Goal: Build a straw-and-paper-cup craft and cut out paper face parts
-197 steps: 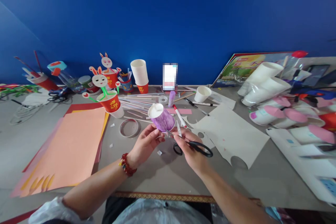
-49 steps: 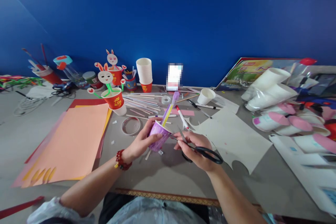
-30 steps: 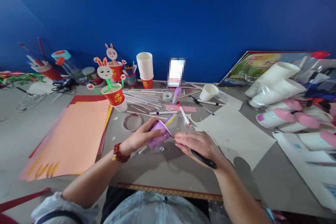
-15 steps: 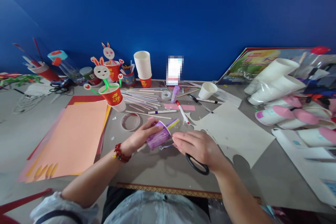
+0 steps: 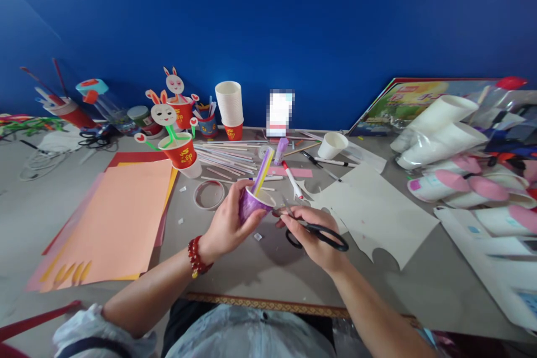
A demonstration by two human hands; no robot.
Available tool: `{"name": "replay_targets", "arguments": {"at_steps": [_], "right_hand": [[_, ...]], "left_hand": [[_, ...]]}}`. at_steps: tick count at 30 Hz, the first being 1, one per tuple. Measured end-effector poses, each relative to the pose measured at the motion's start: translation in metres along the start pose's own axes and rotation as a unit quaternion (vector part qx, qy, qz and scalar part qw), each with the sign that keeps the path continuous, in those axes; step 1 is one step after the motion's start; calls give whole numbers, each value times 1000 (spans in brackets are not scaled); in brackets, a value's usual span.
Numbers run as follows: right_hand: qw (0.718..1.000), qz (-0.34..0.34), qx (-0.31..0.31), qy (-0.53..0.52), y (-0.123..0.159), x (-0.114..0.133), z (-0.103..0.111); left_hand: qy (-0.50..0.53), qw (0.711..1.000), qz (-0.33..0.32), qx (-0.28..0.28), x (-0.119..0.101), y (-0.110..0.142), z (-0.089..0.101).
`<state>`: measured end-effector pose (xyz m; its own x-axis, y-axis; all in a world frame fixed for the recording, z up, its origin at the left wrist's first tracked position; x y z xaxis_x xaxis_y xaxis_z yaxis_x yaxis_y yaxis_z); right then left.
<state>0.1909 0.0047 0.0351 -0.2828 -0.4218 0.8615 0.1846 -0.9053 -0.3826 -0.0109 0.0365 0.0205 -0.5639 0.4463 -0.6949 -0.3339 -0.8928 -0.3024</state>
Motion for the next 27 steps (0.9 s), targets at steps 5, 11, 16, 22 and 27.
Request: {"name": "replay_targets", "arguments": {"at_steps": [5, 11, 16, 22, 27], "right_hand": [[992, -107, -43, -41, 5, -5, -5], [990, -114, -49, -73, 6, -9, -4], [999, -40, -21, -6, 2, 2, -5], [998, -54, -18, -17, 4, -4, -7], [986, -129, 2, -104, 8, -10, -12]], "left_hand": [[-5, 1000, -6, -29, 1, 1, -3], [138, 990, 20, 16, 9, -6, -10], [20, 997, -76, 2, 0, -7, -8], [110, 993, -18, -41, 3, -6, -13], [73, 995, -28, -69, -1, -6, -11]]}}
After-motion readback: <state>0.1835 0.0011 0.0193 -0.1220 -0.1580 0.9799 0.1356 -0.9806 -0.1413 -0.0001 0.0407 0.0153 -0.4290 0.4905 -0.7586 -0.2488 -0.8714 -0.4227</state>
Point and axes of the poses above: each hand's wrist, its own y-axis away from the middle knuckle, its own z-axis out of the back of the hand, x = y × z, the point moved 3 cm from there along -y, towards the middle knuckle, and after that the axes turned 9 degrees about -y, right-handed, at the moved point
